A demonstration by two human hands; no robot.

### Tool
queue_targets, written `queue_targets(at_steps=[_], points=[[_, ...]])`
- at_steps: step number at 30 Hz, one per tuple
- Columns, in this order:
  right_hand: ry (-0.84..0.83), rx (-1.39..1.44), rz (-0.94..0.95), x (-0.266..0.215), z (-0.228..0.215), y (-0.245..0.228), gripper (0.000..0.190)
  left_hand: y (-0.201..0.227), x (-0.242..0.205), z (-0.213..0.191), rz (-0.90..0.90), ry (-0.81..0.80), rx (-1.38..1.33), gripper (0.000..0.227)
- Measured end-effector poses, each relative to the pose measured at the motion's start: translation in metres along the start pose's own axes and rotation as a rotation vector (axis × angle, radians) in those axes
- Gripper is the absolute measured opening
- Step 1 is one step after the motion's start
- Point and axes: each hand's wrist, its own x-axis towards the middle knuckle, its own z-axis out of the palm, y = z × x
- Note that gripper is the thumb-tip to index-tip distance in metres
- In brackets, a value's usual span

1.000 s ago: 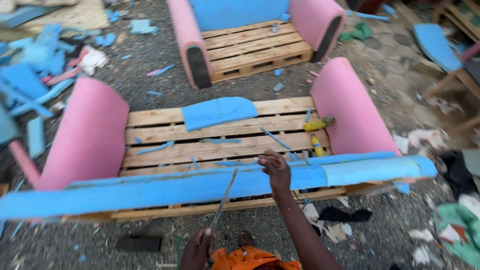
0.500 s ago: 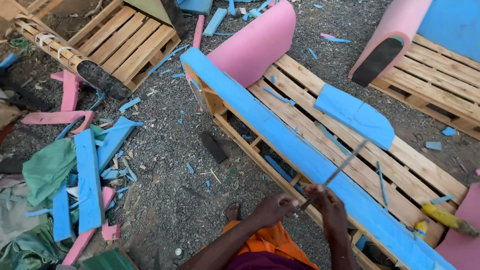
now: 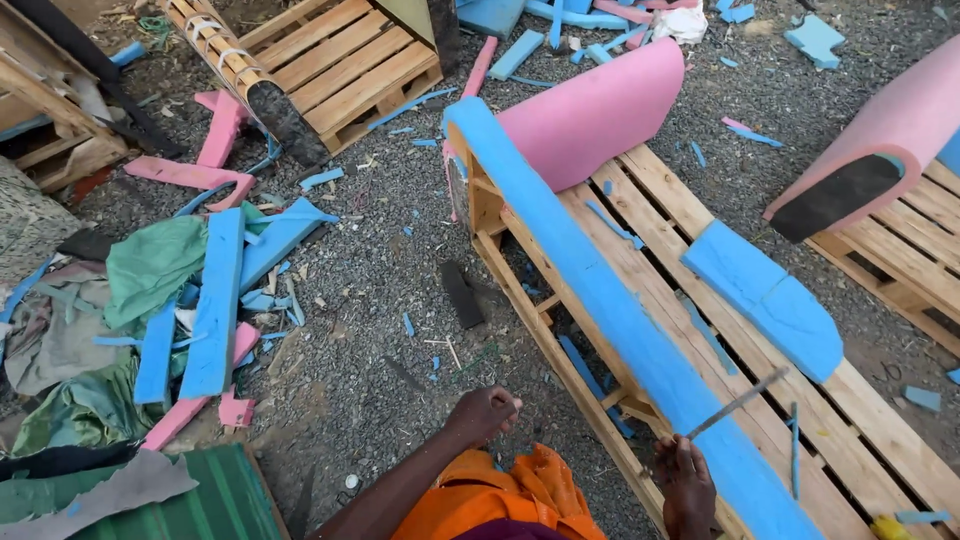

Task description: Trimming and shaping blue upholstery foam using a thin metal blade in a workshop environment.

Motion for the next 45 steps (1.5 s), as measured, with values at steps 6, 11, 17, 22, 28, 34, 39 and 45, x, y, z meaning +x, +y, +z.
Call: queue_targets(at_steps=[6, 11, 17, 22, 28, 34, 39, 45], points=[[0.052, -0.167, -0.049, 0.016, 0.005, 0.007, 0.036, -0.007, 0.006, 0.001, 0.002, 0.032, -0.06, 0.038], [0.072, -0.18, 0.017, 0.02, 0.018, 0.004, 0.038, -0.006, 0.013, 0.009, 0.011, 0.001, -0.119, 0.041], [-0.045, -0.146, -0.07, 0.022, 0.04, -0.01, 0.028, -0.002, 0.016, -0.013, -0.054, 0.012, -0.168, 0.041], [-0.062, -0.195, -0.093, 0.028, 0.064, -0.021, 0.028, -0.016, 0.022, -0.037, -0.093, 0.04, -0.192, 0.036], [-0.105, -0.262, -0.126, 0.044, 0.128, -0.053, 0.033, 0.004, 0.034, -0.073, -0.128, 0.093, -0.144, 0.046], [-0.211, -0.23, -0.171, 0.087, 0.22, -0.083, 0.035, 0.034, 0.083, -0.102, -0.228, 0.16, -0.333, 0.048], [-0.374, -0.278, -0.162, 0.136, 0.296, -0.105, 0.032, 0.076, 0.112, -0.148, -0.284, 0.258, -0.412, 0.055], [-0.501, -0.325, -0.213, 0.191, 0.348, -0.115, 0.034, 0.079, 0.123, -0.202, -0.346, 0.401, -0.455, 0.054]])
